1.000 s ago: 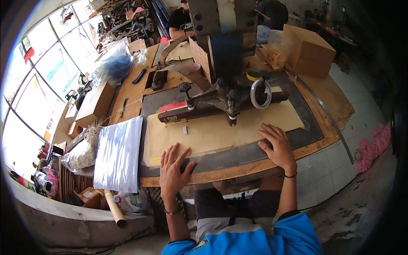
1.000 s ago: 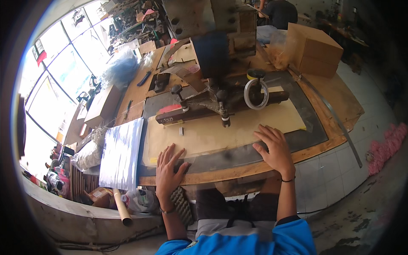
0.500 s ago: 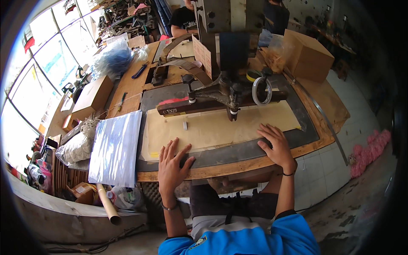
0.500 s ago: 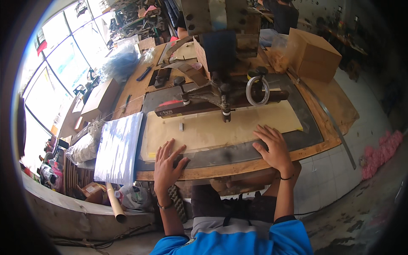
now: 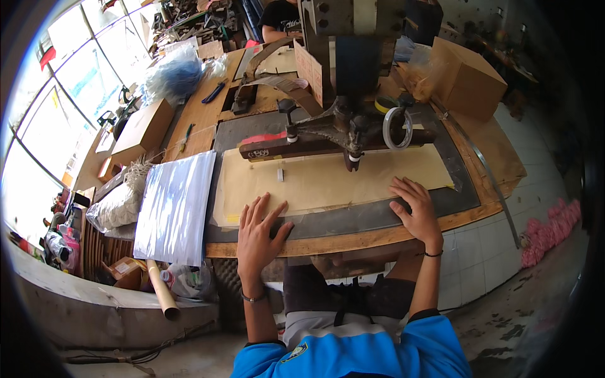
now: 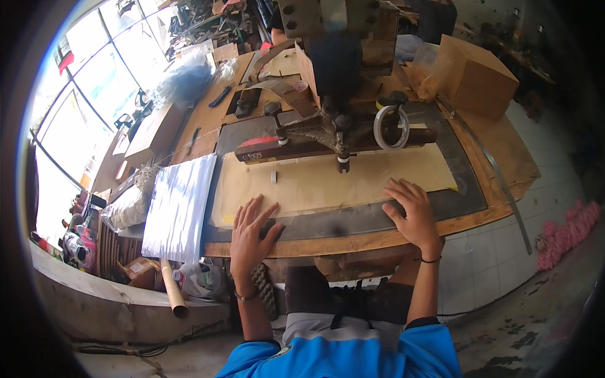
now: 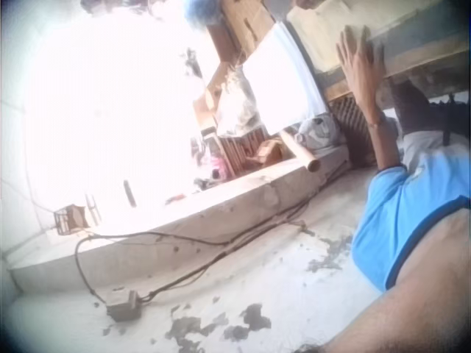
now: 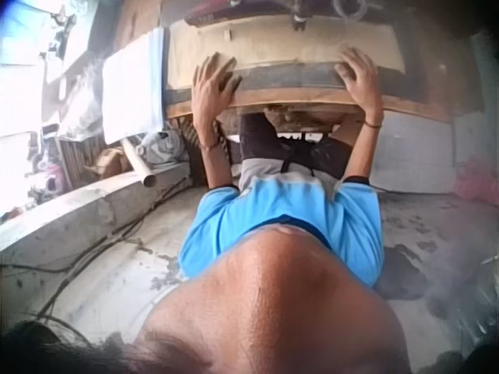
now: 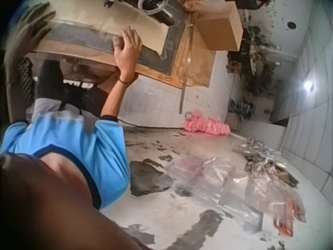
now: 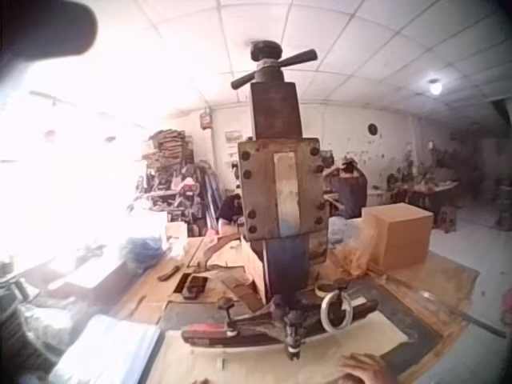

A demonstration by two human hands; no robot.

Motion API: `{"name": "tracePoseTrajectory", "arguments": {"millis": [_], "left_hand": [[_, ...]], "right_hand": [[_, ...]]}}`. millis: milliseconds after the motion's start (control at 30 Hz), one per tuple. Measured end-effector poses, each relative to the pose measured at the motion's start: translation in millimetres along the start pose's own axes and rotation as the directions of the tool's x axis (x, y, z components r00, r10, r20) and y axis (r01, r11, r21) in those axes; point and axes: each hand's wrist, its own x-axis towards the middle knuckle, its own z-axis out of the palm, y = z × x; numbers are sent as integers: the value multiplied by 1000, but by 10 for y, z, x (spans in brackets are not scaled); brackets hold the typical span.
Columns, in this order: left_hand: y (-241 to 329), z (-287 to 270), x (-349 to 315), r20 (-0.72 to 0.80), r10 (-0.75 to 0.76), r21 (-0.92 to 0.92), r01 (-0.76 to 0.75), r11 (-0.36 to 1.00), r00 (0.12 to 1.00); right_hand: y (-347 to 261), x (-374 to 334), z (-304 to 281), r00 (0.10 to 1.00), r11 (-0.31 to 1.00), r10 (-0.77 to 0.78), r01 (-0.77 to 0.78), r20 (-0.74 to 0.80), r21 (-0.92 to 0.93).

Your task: The person aligns plastic strips onto a sheet of base material on a mechanical press and operates the machine to bond them.

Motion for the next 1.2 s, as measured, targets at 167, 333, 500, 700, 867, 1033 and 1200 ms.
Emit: {"name": "tracePoseTrajectory", "arguments": {"millis": [167, 333, 500, 700, 867, 1033, 1200], "left_hand": [[16, 30, -8, -1, 9, 6, -9, 1000, 1000], [-11, 23, -24, -2, 10, 15, -10, 1000, 1000], [-31, 56, -8, -7, 5, 7, -5, 1000, 1000], [-12, 25, 6, -18, -2, 0, 2, 1000, 1000], [-13, 15, 11, -14, -12, 0, 12, 1000, 1000], [39, -2, 44, -12, -19, -17, 19, 1000, 1000], [71, -22, 49, -3, -22, -6, 22, 1000, 1000]], "right_hand": [[43, -30, 6, 1000, 1000, -1, 1, -6, -2], [22, -27, 37, 999, 1000, -6, 6, -33, 6], [13, -13, 29, 1000, 1000, 5, -4, -29, 17], [-9, 8, -23, 1000, 1000, 11, -11, -13, 9], [-23, 29, -16, 1000, 1000, 23, -23, 0, 15], [-24, 19, -30, 999, 999, 34, -34, -13, 18], [-44, 25, -64, 999, 999, 36, -36, -15, 18]]}}
